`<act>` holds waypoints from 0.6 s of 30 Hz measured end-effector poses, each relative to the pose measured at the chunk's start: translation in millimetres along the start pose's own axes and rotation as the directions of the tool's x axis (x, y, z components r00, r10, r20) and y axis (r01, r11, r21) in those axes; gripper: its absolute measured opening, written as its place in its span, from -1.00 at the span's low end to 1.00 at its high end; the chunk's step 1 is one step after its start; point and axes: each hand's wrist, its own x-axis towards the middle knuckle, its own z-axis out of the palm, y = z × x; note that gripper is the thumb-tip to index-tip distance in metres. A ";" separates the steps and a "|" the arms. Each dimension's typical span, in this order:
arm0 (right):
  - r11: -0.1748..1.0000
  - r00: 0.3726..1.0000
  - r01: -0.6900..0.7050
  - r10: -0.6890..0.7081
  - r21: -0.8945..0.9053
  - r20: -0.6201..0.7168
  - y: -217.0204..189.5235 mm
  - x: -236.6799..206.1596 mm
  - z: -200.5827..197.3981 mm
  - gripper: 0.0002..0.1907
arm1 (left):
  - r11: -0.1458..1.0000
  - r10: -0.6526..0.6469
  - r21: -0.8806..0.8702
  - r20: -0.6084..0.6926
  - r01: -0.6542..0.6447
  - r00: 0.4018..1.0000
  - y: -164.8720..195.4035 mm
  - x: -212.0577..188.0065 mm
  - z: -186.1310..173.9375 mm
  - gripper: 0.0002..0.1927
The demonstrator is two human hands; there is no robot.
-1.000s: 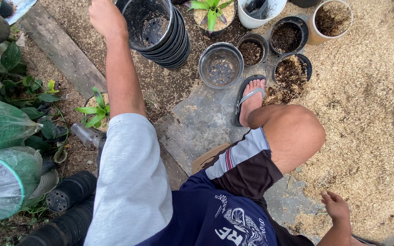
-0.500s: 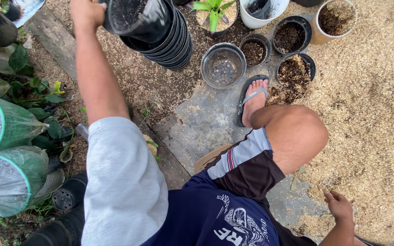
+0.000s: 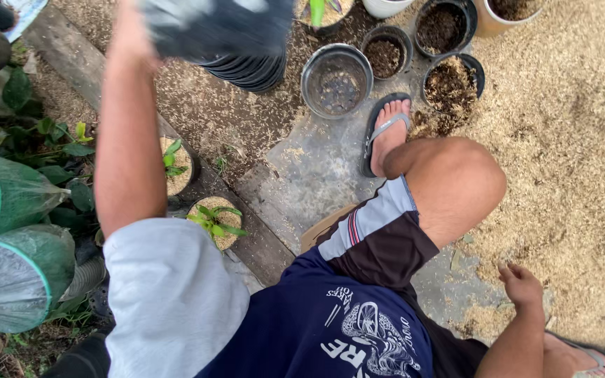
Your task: The person sits on a low stool and fills a plastic pot with a wood-chip growing medium by hand, pressing it around the base. They set a variegated plant into the pot, firm the medium around it, adjust the leaves, then place the finished pot aside and begin filling another pot with medium.
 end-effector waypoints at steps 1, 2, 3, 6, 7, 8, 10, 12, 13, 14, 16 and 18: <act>1.000 1.000 -0.016 0.016 0.004 -0.010 3.2 -0.6 0.7 -0.39 | 0.997 -0.030 -0.063 0.056 0.034 0.998 -0.1 -15.9 29.8 -0.81; 1.000 1.000 -0.024 0.024 -0.010 -0.004 6.2 -1.5 2.0 -0.40 | 0.989 -0.061 -0.124 0.104 0.074 0.993 -2.2 -30.2 62.1 -0.81; 0.999 1.000 -0.027 0.027 -0.023 0.002 7.9 -2.1 3.5 -0.40 | 0.973 -0.106 -0.186 0.151 0.133 0.983 -6.9 -44.9 94.4 -0.81; 1.000 1.000 -0.019 0.019 -0.021 0.015 15.5 -4.6 4.8 -0.39 | 0.871 -0.274 -0.363 0.201 0.331 0.941 -30.0 -75.7 186.9 -0.80; 1.000 1.000 -0.010 0.011 -0.012 0.019 17.7 -4.9 4.8 -0.38 | 0.856 -0.314 -0.370 0.184 0.362 0.931 -39.6 -80.4 209.5 -0.80; 1.000 1.000 -0.022 0.022 -0.018 0.016 19.9 -5.9 3.5 -0.38 | 0.849 -0.334 -0.392 0.122 0.354 0.935 -48.9 -84.5 228.7 -0.80; 0.999 0.999 -0.041 0.041 -0.032 0.014 24.0 -7.9 0.4 -0.37 | 0.841 -0.379 -0.414 0.007 0.348 0.925 -66.3 -88.6 254.7 -0.78; 0.999 0.999 -0.047 0.047 -0.004 0.010 27.3 -9.5 -2.4 -0.37 | 0.840 -0.427 -0.411 -0.103 0.353 0.898 -81.0 -87.5 267.6 -0.76; 0.999 0.999 -0.053 0.053 0.008 0.010 29.2 -10.7 -3.6 -0.36 | 0.832 -0.461 -0.389 -0.089 0.395 0.883 -88.2 -87.8 269.3 -0.74; 0.998 0.999 -0.050 0.049 0.036 0.014 30.4 -11.1 -4.3 -0.36 | 0.823 -0.492 -0.368 -0.077 0.434 0.867 -93.1 -85.6 270.6 -0.71; 0.995 0.999 -0.046 0.044 0.092 0.023 32.1 -11.3 -3.3 -0.36 | 0.847 -0.498 -0.279 -0.121 0.452 0.859 -98.9 -85.4 268.2 -0.74; 0.996 0.998 -0.050 0.048 0.073 0.028 32.4 -10.0 0.3 -0.38 | 0.901 -0.433 -0.136 -0.221 0.412 0.874 -108.9 -90.2 254.2 -0.72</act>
